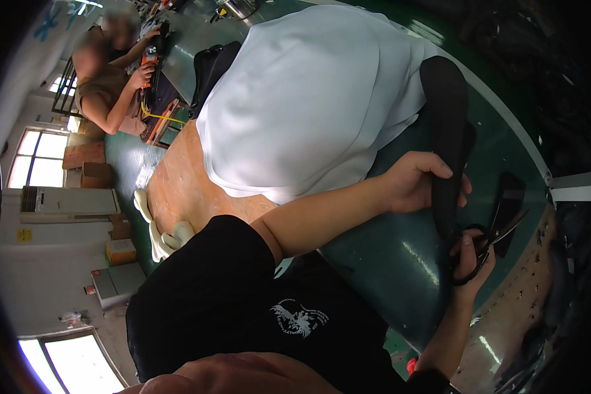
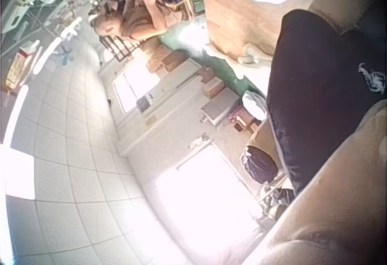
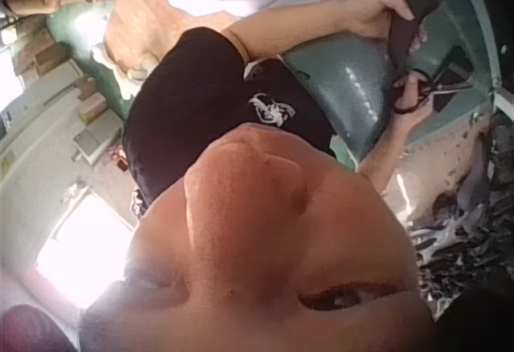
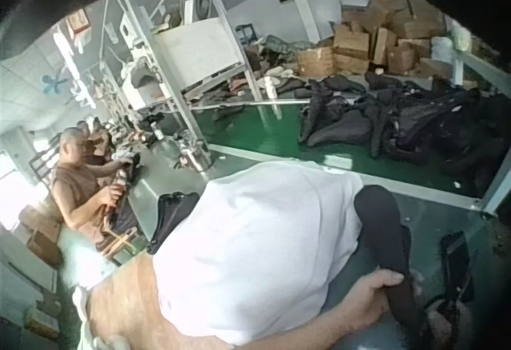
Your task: Trim excess material from bicycle seats using scissors at a manufacturing workbench.
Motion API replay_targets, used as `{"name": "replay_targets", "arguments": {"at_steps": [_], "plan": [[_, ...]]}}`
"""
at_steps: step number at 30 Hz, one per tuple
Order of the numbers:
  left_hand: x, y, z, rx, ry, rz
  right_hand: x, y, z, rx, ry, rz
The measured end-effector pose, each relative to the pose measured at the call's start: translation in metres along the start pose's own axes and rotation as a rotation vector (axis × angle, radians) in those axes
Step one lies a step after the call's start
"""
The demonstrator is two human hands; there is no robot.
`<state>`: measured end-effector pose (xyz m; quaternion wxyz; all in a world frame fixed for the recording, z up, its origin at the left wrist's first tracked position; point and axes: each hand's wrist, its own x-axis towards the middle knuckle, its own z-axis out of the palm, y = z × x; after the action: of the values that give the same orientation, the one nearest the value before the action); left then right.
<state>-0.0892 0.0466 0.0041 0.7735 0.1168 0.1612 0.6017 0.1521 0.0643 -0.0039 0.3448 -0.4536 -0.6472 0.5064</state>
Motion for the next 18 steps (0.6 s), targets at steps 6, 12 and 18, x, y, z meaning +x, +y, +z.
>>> {"name": "replay_targets", "arguments": {"at_steps": [6,12,18], "plan": [[0.000,-0.002,0.000,-0.032,0.142,0.073,-0.001,0.005,0.002,0.034,-0.007,0.000],[0.007,-0.007,-0.005,-0.002,0.243,0.064,0.003,0.003,-0.003,0.068,-0.017,0.023],[0.012,-0.011,-0.015,0.048,0.218,0.025,0.003,0.000,0.001,0.048,-0.019,0.020]]}}
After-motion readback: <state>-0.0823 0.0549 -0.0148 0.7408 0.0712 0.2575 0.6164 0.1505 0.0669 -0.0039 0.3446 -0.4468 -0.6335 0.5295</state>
